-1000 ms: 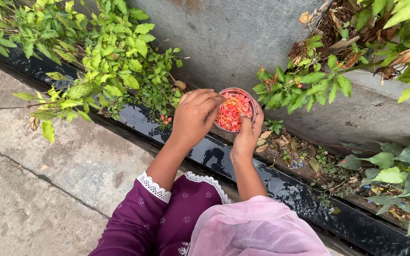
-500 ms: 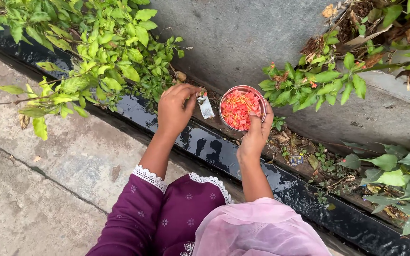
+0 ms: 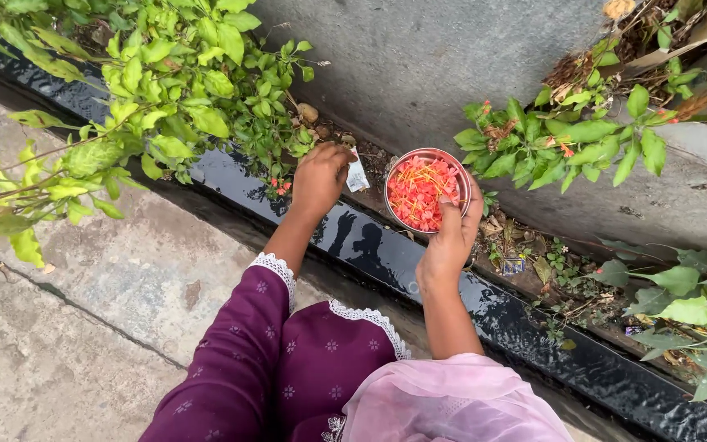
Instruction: The person picks small red flowers from green plants by hand and places them into a metal bowl, moving to different sections of the garden to continue gathering them.
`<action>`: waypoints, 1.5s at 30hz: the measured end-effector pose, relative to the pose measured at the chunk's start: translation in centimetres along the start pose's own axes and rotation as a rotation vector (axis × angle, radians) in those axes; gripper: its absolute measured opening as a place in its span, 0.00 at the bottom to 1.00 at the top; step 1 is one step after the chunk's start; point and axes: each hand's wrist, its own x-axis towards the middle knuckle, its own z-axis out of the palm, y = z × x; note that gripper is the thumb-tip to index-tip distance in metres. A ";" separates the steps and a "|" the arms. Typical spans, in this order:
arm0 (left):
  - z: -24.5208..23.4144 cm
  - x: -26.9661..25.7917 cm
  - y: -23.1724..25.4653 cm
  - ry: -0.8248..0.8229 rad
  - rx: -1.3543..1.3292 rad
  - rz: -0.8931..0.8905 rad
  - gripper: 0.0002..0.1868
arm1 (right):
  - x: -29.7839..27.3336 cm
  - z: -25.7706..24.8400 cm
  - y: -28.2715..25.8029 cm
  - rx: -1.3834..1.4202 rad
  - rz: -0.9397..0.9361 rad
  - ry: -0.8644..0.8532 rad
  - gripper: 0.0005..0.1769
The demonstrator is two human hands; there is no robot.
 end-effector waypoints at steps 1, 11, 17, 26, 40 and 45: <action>0.6 0.0 -0.5 -0.004 -0.002 -0.003 0.08 | 0.0 0.0 -0.2 -0.003 0.004 0.002 0.25; 5.2 0.6 -4.0 -0.168 0.152 -0.046 0.20 | -0.3 -0.6 -1.4 0.006 0.051 0.026 0.26; 7.4 1.4 -5.6 -0.163 0.217 -0.015 0.16 | -0.4 -0.5 -1.8 -0.012 0.060 0.027 0.27; 7.5 1.8 -5.5 -0.183 0.193 -0.040 0.14 | -0.4 -0.7 -1.6 -0.040 0.054 0.019 0.27; 8.0 1.8 -6.5 -0.160 0.205 -0.010 0.09 | -0.4 -0.9 -1.4 -0.054 0.058 0.014 0.26; 8.3 1.8 -7.3 -0.166 0.199 0.027 0.07 | -0.5 -0.8 -1.6 -0.057 0.058 0.011 0.26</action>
